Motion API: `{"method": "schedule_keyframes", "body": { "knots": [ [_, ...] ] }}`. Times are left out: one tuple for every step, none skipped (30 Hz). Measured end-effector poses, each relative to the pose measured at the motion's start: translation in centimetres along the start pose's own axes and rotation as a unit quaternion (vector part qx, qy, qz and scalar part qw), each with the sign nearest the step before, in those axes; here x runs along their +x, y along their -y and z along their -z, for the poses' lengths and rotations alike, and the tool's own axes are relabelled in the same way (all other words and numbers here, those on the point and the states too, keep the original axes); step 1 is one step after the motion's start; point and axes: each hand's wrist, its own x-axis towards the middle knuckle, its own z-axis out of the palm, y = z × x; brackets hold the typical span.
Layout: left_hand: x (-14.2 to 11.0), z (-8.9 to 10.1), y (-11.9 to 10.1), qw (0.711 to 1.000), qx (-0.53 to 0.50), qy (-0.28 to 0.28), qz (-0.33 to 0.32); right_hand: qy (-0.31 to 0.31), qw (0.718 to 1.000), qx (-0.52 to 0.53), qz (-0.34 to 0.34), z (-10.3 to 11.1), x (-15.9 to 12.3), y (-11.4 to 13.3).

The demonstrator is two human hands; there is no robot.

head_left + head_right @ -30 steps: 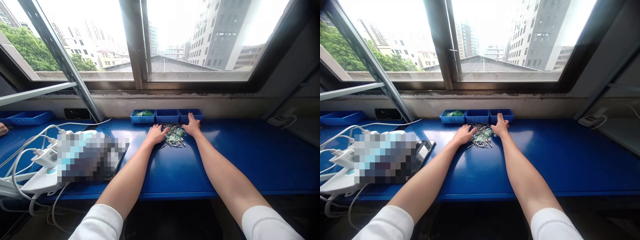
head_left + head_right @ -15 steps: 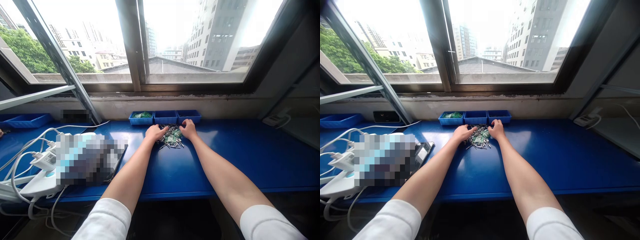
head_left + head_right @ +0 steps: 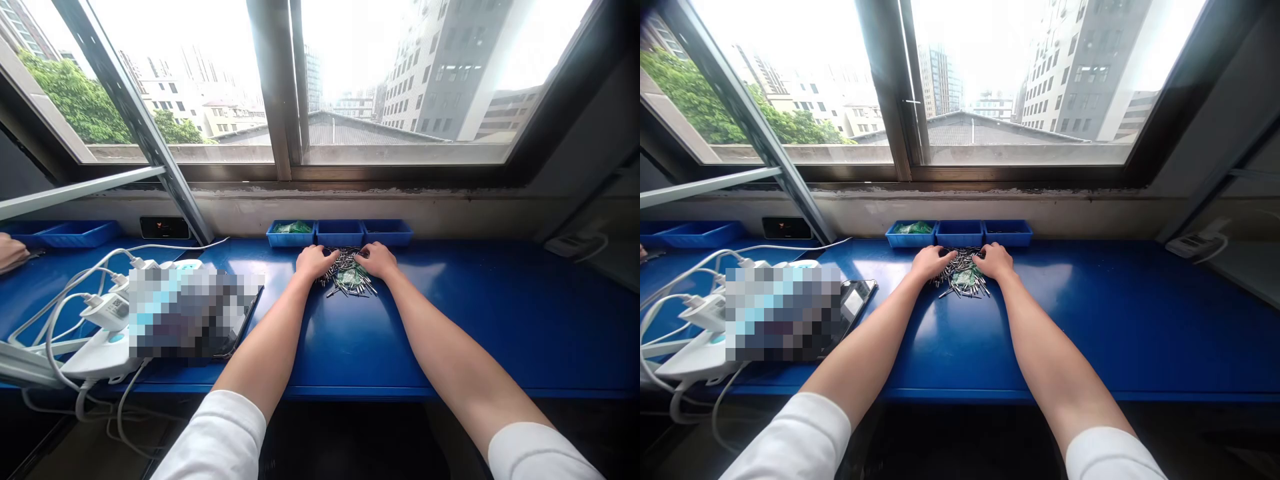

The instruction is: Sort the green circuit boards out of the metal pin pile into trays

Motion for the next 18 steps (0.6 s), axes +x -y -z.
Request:
{"method": "schedule_keyframes", "body": {
  "knots": [
    [-0.2,-0.2,0.0,1.0,0.013,-0.004,-0.01,0.001,1.0,-0.003,0.013,-0.1,-0.2,0.1],
    [-0.4,-0.3,-0.1,0.999,0.026,-0.009,-0.018,-0.001,1.0,-0.002,0.023,-0.2,-0.3,0.2],
    [-0.7,-0.5,-0.1,0.999,0.038,-0.013,-0.024,-0.003,1.0,0.002,0.031,-0.4,-0.4,0.2],
    [-0.8,-0.7,-0.2,0.998,0.048,-0.017,-0.028,-0.006,0.999,0.01,0.038,-0.5,-0.4,0.3],
    [-1.0,-0.8,-0.2,0.998,0.054,-0.02,-0.029,-0.009,0.999,0.02,0.047,-0.6,-0.4,0.4],
    [-1.0,-0.9,-0.3,0.998,0.057,-0.024,-0.03,-0.012,0.998,0.031,0.055,-0.8,-0.4,0.5],
    [-1.1,-1.0,-0.4,0.998,0.056,-0.027,-0.031,-0.016,0.997,0.043,0.062,-0.9,-0.3,0.5],
    [-1.1,-1.0,-0.4,0.998,0.054,-0.031,-0.033,-0.02,0.996,0.054,0.07,-1.0,-0.2,0.6],
    [-1.1,-1.1,-0.5,0.997,0.052,-0.035,-0.036,-0.025,0.995,0.064,0.077,-1.1,-0.1,0.7],
    [-1.1,-1.1,-0.6,0.997,0.05,-0.037,-0.039,-0.029,0.994,0.072,0.083,-1.2,0.0,0.7],
    [-1.1,-1.1,-0.7,0.997,0.047,-0.039,-0.043,-0.033,0.993,0.077,0.089,-1.2,0.0,0.8],
    [-1.1,-1.0,-0.8,0.997,0.045,-0.038,-0.046,-0.035,0.991,0.081,0.096,-1.3,0.1,0.8],
    [-1.1,-1.0,-0.9,0.997,0.042,-0.037,-0.05,-0.037,0.99,0.086,0.103,-1.3,0.1,0.9],
    [-1.1,-1.0,-0.9,0.997,0.038,-0.035,-0.055,-0.038,0.989,0.091,0.11,-1.4,0.1,0.9],
    [-1.1,-1.0,-1.0,0.997,0.032,-0.033,-0.061,-0.039,0.987,0.098,0.117,-1.4,0.1,0.9],
    [-1.1,-1.0,-1.0,0.997,0.027,-0.033,-0.065,-0.042,0.986,0.107,0.125,-1.4,0.0,0.8],
    [-1.1,-0.9,-1.1,0.997,0.023,-0.035,-0.069,-0.047,0.983,0.117,0.132,-1.4,0.0,0.8],
    [-1.1,-0.9,-1.1,0.996,0.019,-0.04,-0.072,-0.057,0.98,0.129,0.139,-1.4,0.0,0.8]
  ]
}}
